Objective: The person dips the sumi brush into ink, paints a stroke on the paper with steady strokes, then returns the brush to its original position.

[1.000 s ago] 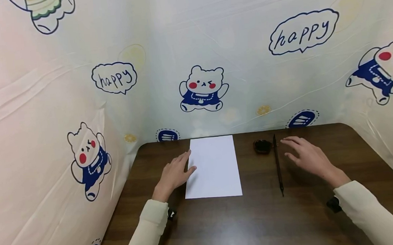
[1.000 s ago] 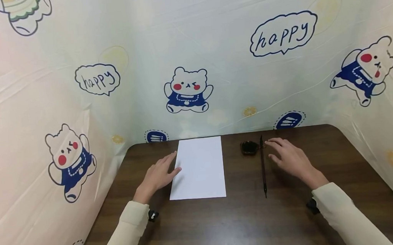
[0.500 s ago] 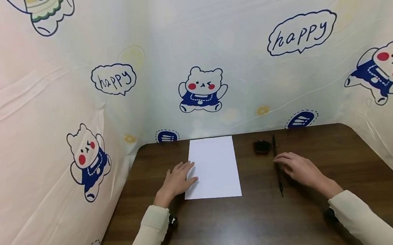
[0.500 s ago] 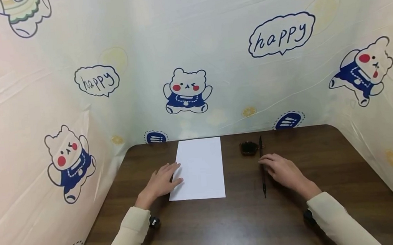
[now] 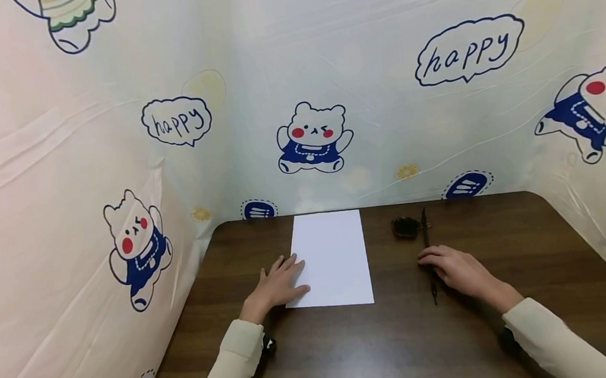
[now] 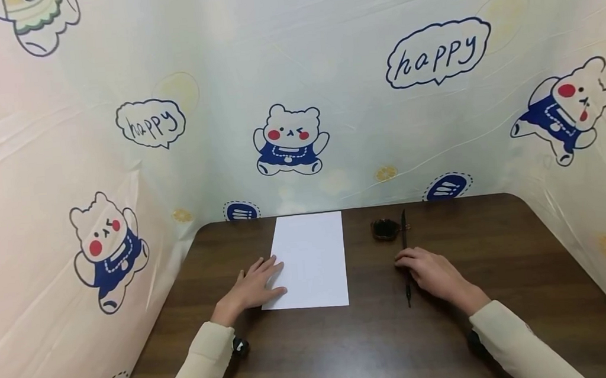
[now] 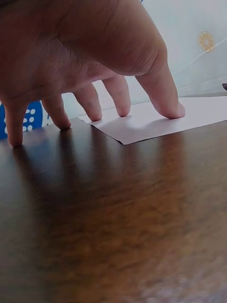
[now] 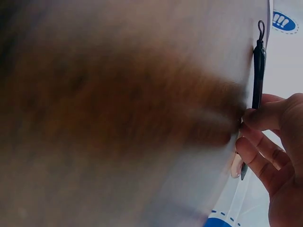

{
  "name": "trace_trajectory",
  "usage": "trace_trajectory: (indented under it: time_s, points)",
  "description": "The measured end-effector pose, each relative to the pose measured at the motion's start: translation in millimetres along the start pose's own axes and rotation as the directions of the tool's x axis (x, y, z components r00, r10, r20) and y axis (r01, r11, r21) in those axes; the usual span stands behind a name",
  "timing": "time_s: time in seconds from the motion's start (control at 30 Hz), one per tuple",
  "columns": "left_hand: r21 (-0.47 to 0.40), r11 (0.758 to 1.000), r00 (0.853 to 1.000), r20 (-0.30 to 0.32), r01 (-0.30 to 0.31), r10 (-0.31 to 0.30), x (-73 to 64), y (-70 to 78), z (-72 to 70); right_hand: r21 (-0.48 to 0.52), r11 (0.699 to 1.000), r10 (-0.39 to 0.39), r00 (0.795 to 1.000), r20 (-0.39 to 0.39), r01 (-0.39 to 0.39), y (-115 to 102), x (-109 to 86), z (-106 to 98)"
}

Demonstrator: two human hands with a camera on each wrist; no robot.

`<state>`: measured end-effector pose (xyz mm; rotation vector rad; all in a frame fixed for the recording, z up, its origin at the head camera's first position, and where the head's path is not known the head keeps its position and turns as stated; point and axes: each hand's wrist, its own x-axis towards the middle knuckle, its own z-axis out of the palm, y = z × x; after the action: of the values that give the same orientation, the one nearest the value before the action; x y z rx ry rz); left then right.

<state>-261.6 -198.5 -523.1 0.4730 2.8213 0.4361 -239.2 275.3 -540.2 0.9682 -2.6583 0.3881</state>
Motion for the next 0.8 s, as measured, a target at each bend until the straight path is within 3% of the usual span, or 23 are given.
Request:
trace_trajectory:
  time_s: [0.43,0.8]
  points:
    - [-0.027,1.000,1.000,0.003,0.003,-0.003,1.0,-3.2,3.3,-0.032,0.999,0.043,0.998,0.046,-0.042,0.7,1.0,-0.5]
    - [-0.046,0.999,1.000,0.007,0.004,-0.004,0.6,-2.1,2.1,-0.052,0.999,0.006,1.000,0.002,-0.006,1.7,0.6,-1.0]
